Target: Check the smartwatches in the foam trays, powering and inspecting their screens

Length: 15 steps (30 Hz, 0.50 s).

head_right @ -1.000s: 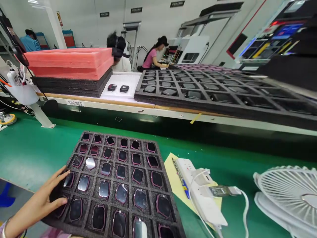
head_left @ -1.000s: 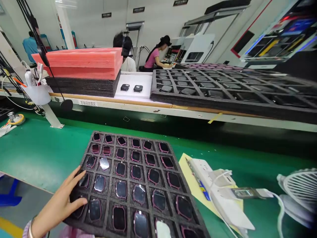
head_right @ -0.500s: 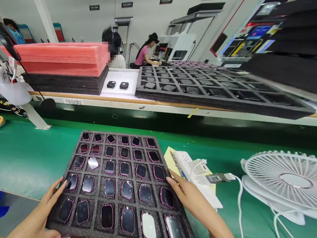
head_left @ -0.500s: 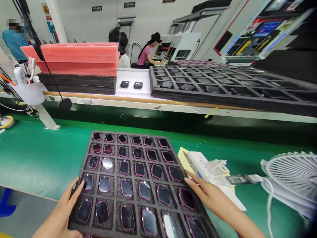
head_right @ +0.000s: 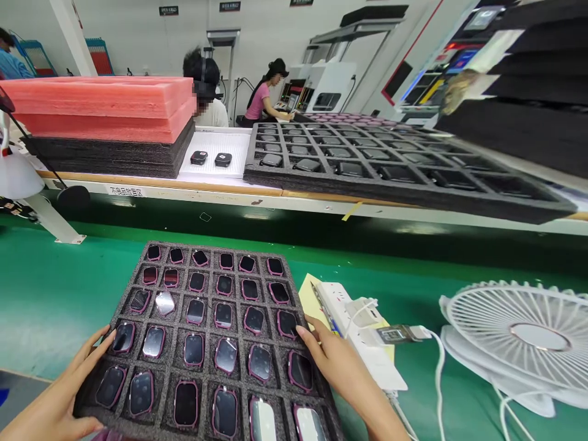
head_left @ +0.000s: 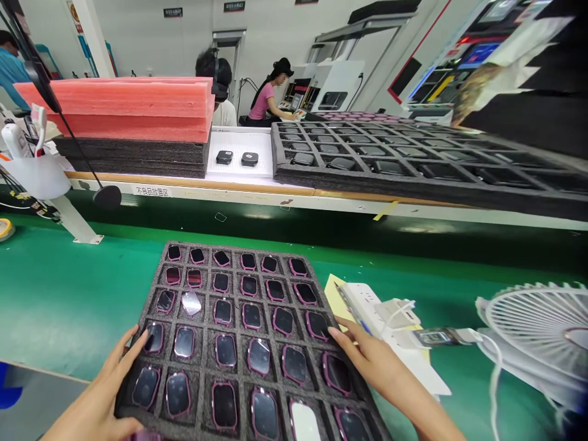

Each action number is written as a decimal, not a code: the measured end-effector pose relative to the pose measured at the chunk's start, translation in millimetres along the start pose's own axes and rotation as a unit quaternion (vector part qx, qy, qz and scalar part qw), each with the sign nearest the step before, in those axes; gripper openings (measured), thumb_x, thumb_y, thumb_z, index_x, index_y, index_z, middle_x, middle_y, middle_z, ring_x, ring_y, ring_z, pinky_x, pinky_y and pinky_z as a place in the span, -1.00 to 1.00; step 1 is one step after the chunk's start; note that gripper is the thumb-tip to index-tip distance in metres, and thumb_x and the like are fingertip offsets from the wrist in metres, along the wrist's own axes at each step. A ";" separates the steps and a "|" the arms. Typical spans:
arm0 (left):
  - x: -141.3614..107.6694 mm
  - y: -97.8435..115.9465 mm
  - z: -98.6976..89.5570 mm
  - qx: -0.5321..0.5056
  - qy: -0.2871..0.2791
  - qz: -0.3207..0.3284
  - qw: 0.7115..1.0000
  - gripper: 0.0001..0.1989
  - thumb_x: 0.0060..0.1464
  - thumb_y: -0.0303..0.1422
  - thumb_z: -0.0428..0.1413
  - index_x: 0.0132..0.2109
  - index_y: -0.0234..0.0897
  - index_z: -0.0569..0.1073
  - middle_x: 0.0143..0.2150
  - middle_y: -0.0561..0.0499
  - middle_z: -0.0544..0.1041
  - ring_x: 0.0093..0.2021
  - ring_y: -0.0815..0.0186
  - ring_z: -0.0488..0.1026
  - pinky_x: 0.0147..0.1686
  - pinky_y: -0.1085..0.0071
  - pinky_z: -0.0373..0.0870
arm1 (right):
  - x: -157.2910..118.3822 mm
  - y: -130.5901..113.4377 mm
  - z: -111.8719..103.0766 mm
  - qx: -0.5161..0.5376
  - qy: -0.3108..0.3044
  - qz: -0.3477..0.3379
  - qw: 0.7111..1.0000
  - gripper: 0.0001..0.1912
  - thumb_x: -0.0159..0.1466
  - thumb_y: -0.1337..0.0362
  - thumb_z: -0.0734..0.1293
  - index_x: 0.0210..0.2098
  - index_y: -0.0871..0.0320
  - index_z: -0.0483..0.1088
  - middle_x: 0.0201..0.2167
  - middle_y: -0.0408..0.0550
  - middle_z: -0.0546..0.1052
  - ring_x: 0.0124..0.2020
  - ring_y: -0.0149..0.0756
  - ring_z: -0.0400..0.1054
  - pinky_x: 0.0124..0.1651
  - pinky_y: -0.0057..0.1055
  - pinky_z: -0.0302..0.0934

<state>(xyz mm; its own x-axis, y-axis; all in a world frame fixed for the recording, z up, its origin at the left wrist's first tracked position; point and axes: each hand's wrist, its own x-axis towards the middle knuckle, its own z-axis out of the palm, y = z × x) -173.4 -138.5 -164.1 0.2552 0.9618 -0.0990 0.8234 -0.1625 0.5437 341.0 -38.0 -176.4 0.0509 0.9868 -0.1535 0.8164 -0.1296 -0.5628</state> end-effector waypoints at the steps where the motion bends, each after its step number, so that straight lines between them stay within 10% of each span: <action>1: 3.0 -1.9 -4.8 0.007 0.008 0.003 1.000 0.08 -0.08 -0.49 0.19 0.47 0.12 -0.19 0.51 -0.09 -0.08 0.43 -0.09 0.08 0.27 0.03 0.31 | 0.6 -2.4 1.8 0.008 0.003 -0.001 1.000 -0.36 0.24 -0.22 0.08 -0.04 0.17 0.39 -0.21 0.21 0.61 -0.12 0.23 0.51 -0.04 0.03 0.38; 5: 27.0 -12.1 -34.6 0.114 0.226 -0.083 0.964 -0.21 0.13 -0.12 0.14 0.43 -0.09 0.06 0.48 -0.21 0.00 0.38 -0.28 0.13 0.29 -0.25 0.18 | -14.7 -31.7 16.5 0.124 -0.112 0.018 0.986 -0.20 0.24 -0.35 0.13 0.10 0.22 0.30 -0.45 0.04 0.55 -0.46 0.01 0.51 -0.40 -0.18 0.40; 9: 51.3 -17.5 -51.6 0.055 0.376 -0.201 0.903 -0.09 0.14 0.12 0.05 0.43 -0.35 0.00 0.41 -0.37 0.07 0.35 -0.30 0.16 0.25 -0.23 0.24 | -34.8 -65.3 19.9 0.285 -0.355 -0.051 0.889 -0.14 0.24 -0.40 0.21 0.15 0.22 0.36 -0.27 0.11 0.58 -0.55 -0.23 0.45 -0.48 -0.33 0.35; 15: 27.8 20.8 0.1 -0.018 0.293 -0.091 0.952 0.01 0.04 0.16 0.15 0.45 -0.16 -0.08 0.38 -0.32 0.12 0.34 -0.22 0.18 0.24 -0.22 0.26 | 22.7 -73.1 -2.8 0.156 -0.070 -0.103 0.980 -0.17 0.28 -0.34 0.18 0.20 0.20 0.39 0.03 0.22 0.51 0.01 0.09 0.45 0.11 -0.03 0.34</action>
<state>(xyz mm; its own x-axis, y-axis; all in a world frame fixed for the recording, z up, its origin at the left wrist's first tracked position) -149.2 -115.1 -155.7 -0.2242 0.9329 0.2818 0.8068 0.0155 0.5906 284.1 -5.9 -136.5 -0.1935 0.9753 -0.1070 0.5835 0.0267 -0.8117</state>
